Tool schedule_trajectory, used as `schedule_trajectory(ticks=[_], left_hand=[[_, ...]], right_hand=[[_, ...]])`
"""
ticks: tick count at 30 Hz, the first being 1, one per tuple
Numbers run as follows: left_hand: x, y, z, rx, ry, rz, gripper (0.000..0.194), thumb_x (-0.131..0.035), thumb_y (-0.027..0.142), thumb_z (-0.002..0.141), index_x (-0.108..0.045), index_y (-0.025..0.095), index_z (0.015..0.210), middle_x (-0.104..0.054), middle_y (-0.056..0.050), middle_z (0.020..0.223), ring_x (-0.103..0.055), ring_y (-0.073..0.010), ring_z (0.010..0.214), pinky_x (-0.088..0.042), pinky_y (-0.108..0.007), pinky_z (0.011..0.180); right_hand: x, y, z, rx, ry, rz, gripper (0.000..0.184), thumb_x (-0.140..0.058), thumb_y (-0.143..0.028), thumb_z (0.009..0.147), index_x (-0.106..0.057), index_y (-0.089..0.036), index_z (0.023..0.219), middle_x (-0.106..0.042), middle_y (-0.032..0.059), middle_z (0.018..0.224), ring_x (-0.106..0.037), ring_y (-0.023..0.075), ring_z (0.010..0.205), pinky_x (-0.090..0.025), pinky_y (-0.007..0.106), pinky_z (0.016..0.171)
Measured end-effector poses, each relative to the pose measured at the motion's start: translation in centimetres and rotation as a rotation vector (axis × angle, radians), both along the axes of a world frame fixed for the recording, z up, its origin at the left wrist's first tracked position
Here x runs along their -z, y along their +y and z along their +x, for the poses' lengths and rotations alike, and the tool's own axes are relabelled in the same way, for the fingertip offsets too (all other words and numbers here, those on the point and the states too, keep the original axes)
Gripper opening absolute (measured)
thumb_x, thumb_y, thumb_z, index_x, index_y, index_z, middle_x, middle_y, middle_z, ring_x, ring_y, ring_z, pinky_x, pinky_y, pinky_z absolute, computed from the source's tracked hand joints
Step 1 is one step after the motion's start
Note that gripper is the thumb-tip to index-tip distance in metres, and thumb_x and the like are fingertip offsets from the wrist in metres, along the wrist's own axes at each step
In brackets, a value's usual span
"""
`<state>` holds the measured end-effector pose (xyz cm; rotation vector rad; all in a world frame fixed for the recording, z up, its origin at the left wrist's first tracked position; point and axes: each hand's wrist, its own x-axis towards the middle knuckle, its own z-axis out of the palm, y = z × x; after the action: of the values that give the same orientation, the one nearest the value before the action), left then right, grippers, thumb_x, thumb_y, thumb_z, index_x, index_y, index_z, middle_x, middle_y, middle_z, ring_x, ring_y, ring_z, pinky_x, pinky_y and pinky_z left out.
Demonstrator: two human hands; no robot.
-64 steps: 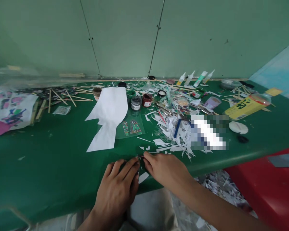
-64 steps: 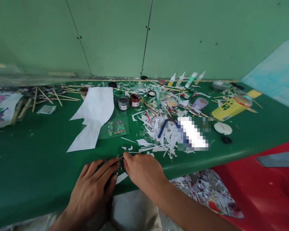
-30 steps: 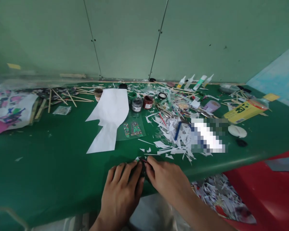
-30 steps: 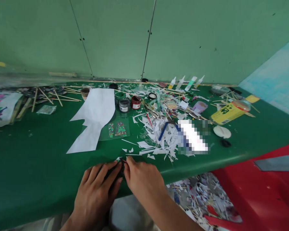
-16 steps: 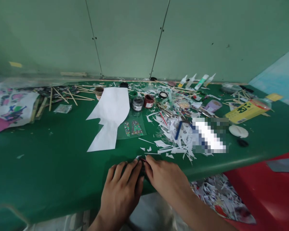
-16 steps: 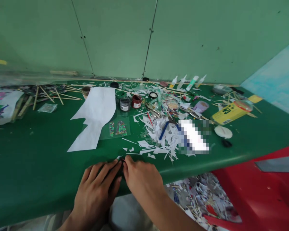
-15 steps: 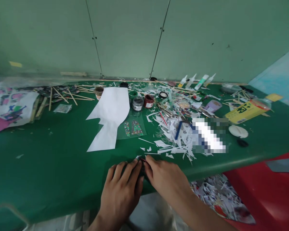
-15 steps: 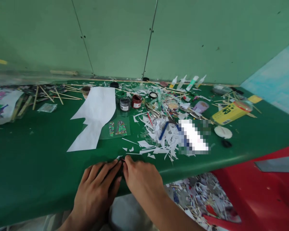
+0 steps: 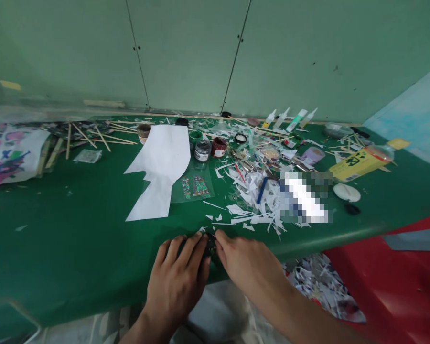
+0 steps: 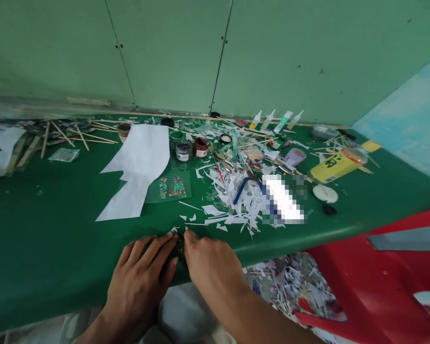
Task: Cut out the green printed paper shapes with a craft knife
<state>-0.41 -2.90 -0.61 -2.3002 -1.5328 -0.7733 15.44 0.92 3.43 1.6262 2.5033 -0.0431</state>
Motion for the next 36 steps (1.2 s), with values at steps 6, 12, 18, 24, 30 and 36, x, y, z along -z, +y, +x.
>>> schedule_trajectory(ticks=[6,12,18,24,30,36], left_hand=[[0.0,-0.6,-0.6,0.028,-0.029,-0.008,0.027,-0.047,0.022,0.092,-0.065,0.021,0.112,-0.070,-0.001,0.116,-0.061,-0.0216,0.102,-0.043,-0.039,0.088],[0.0,-1.0,-1.4,0.008,0.022,-0.029,0.030,-0.042,0.025,0.094,-0.065,0.022,0.113,-0.069,-0.003,0.115,-0.061,-0.0217,0.102,-0.044,-0.038,0.089],[-0.3,-0.6,-0.8,-0.002,0.014,-0.073,0.028,-0.045,0.024,0.092,-0.065,0.022,0.111,-0.067,-0.003,0.119,-0.060,-0.0240,0.100,-0.042,-0.042,0.086],[-0.5,0.4,0.5,0.089,0.072,-0.177,0.037,-0.049,0.032,0.091,-0.056,0.024,0.126,-0.064,0.001,0.127,-0.055,-0.0261,0.108,-0.039,-0.046,0.091],[-0.2,0.5,0.6,0.094,0.096,-0.227,0.038,-0.048,0.034,0.091,-0.053,0.026,0.128,-0.057,0.000,0.136,-0.051,-0.0264,0.115,-0.037,-0.048,0.093],[-0.6,1.0,0.8,0.120,0.106,-0.256,0.037,-0.051,0.034,0.088,-0.056,0.024,0.123,-0.061,-0.001,0.131,-0.051,-0.0283,0.110,-0.039,-0.048,0.091]], right_hand=[[-0.3,1.5,-0.4,0.090,0.158,0.003,0.025,-0.039,-0.037,0.096,-0.059,-0.022,0.092,-0.069,0.0032,0.064,-0.066,0.0207,0.056,-0.018,0.029,0.045],[1.4,2.5,-2.2,0.167,0.161,0.131,0.025,-0.039,-0.041,0.097,-0.056,-0.022,0.102,-0.072,0.0040,0.077,-0.067,0.0183,0.060,-0.026,0.027,0.046],[1.8,3.7,-0.5,0.196,0.118,0.136,0.026,-0.036,-0.033,0.099,-0.059,-0.023,0.102,-0.071,0.0034,0.073,-0.067,0.0178,0.063,-0.025,0.026,0.046],[1.6,3.1,-1.0,0.187,0.141,0.133,0.026,-0.036,-0.036,0.099,-0.060,-0.025,0.098,-0.072,0.0021,0.076,-0.068,0.0164,0.065,-0.025,0.026,0.047],[1.5,3.9,-0.2,0.258,0.154,0.142,0.024,-0.040,-0.034,0.098,-0.062,-0.024,0.101,-0.072,0.0036,0.072,-0.068,0.0185,0.066,-0.028,0.026,0.048],[1.9,3.9,0.6,0.274,0.172,0.149,0.027,-0.038,-0.036,0.098,-0.060,-0.023,0.106,-0.073,0.0055,0.077,-0.069,0.0200,0.071,-0.031,0.026,0.051]])
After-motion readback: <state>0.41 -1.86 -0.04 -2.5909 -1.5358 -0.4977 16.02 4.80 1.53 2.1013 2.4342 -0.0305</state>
